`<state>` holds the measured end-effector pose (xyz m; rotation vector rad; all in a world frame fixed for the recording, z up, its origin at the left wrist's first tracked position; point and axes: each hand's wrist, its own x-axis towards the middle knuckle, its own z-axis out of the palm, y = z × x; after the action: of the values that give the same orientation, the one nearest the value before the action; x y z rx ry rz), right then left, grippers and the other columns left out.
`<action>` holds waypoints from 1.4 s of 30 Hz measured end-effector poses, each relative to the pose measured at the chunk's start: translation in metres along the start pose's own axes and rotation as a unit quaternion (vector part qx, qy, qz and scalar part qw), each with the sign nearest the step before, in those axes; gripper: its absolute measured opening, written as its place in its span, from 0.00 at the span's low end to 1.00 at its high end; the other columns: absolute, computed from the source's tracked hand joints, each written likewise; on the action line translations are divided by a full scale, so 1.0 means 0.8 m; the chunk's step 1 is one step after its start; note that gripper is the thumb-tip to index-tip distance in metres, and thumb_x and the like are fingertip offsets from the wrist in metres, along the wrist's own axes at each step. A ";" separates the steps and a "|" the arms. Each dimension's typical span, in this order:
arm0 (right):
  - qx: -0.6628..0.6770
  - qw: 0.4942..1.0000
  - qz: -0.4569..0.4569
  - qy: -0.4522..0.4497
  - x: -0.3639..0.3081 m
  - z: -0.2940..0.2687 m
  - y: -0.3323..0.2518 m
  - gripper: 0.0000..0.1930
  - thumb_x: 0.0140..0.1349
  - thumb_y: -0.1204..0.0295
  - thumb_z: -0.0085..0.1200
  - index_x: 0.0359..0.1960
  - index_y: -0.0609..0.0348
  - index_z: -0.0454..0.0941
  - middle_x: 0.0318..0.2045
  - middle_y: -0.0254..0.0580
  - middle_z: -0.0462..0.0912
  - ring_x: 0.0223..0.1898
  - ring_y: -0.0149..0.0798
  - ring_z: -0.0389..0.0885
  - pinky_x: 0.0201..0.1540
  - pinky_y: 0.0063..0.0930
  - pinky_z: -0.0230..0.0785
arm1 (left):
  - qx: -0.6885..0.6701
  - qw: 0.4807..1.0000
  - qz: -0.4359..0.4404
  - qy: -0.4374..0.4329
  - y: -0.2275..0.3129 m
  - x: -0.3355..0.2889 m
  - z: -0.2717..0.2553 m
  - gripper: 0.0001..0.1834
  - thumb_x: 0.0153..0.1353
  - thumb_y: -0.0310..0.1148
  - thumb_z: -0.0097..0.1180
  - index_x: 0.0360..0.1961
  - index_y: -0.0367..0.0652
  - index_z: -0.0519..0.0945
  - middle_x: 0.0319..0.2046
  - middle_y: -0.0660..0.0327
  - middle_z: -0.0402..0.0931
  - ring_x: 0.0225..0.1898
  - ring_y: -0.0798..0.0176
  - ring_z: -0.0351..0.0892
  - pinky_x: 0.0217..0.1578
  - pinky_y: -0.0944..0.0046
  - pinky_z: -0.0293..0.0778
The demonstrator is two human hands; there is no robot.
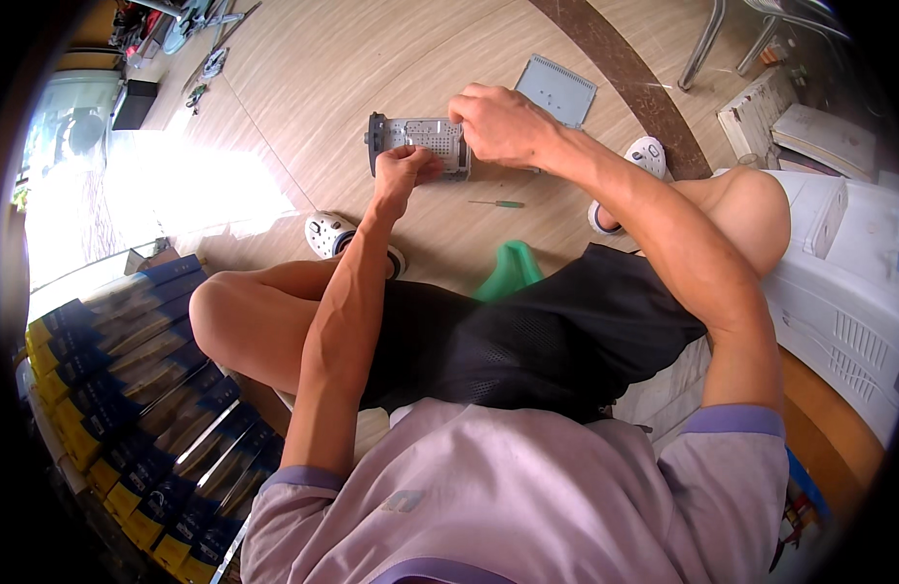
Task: The person disassembles a car stereo unit using a screwdriver while sitting on the floor. They remove the top metal panel and several small screws to reveal the internal circuit boards.
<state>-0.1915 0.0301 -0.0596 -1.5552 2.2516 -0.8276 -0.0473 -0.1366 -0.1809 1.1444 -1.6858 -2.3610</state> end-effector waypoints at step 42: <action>0.009 0.991 0.116 -0.060 0.015 -0.016 -0.017 0.18 0.69 0.61 0.51 0.44 0.69 0.70 0.23 0.62 0.80 0.28 0.65 0.81 0.30 0.51 0.74 | 0.018 1.000 0.009 -0.001 -0.007 0.002 -0.004 0.10 0.61 0.28 0.55 0.34 0.27 0.81 0.30 0.52 0.83 0.30 0.62 0.85 0.37 0.64 0.84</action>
<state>-0.1923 0.0195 -0.0406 -1.2666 2.2748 -0.6685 -0.0445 -0.1375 -0.1868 1.1271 -1.7401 -2.3315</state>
